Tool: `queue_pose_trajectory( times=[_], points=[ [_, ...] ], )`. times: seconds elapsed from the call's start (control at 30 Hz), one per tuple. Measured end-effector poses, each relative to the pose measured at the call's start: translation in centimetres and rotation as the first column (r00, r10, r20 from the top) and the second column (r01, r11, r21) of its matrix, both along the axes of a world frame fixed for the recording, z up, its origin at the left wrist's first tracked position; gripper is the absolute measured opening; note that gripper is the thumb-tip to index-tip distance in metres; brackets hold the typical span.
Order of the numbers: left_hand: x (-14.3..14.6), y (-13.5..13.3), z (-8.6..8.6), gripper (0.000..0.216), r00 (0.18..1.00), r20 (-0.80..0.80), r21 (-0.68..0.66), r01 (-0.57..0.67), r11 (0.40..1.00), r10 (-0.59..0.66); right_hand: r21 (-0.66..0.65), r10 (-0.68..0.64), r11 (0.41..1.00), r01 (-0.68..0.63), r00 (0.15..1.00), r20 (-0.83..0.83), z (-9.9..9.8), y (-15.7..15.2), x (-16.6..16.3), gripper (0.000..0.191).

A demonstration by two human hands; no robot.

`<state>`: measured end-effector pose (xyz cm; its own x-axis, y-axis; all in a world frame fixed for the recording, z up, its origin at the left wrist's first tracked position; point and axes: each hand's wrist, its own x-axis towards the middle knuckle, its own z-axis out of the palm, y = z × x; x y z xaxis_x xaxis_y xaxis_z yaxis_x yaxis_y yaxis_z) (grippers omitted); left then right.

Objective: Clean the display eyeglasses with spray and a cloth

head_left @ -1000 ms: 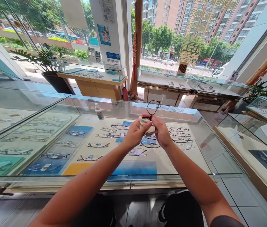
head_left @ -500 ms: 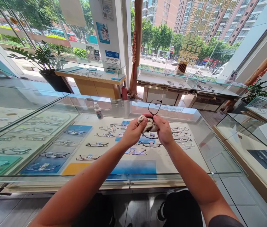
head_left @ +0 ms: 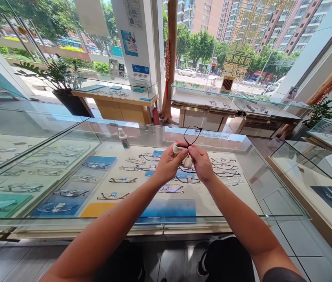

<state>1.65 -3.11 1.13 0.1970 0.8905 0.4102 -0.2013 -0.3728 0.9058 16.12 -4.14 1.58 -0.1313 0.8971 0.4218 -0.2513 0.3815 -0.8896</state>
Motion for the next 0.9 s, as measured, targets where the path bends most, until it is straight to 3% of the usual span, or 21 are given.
queue_pose_trajectory(
  times=[0.17,0.33,0.43,0.53,0.73,0.9],
  points=[
    [-0.1,0.3,-0.1,0.061,0.996,-0.017,-0.011,-0.087,0.996,0.087,-0.008,0.011,1.0,-0.011,1.0,0.011,-0.2,0.1,0.2,0.044],
    [-0.9,0.3,0.4,0.055,0.988,-0.023,-0.009,0.151,0.988,-0.151,-0.064,0.006,0.998,-0.009,0.999,-0.045,0.2,0.2,0.9,0.046],
    [-1.2,0.2,0.7,0.053,0.974,-0.044,0.0,0.221,0.975,-0.221,-0.102,0.022,0.994,-0.029,0.997,-0.07,0.4,0.2,1.0,0.046],
    [-1.0,0.0,0.7,0.054,0.986,-0.06,0.029,0.155,0.988,-0.153,-0.099,0.04,0.994,-0.049,0.995,-0.087,0.4,0.2,0.7,0.042],
    [-0.4,0.3,0.1,0.062,0.996,-0.027,0.055,-0.085,0.995,0.087,0.07,0.069,0.995,-0.068,0.998,-0.012,-0.2,0.3,0.3,0.029],
    [-0.6,0.6,0.2,0.066,1.0,-0.015,-0.006,0.016,1.0,-0.016,-0.028,0.059,0.998,-0.061,0.996,-0.066,0.0,0.3,0.7,0.033]
  ],
)
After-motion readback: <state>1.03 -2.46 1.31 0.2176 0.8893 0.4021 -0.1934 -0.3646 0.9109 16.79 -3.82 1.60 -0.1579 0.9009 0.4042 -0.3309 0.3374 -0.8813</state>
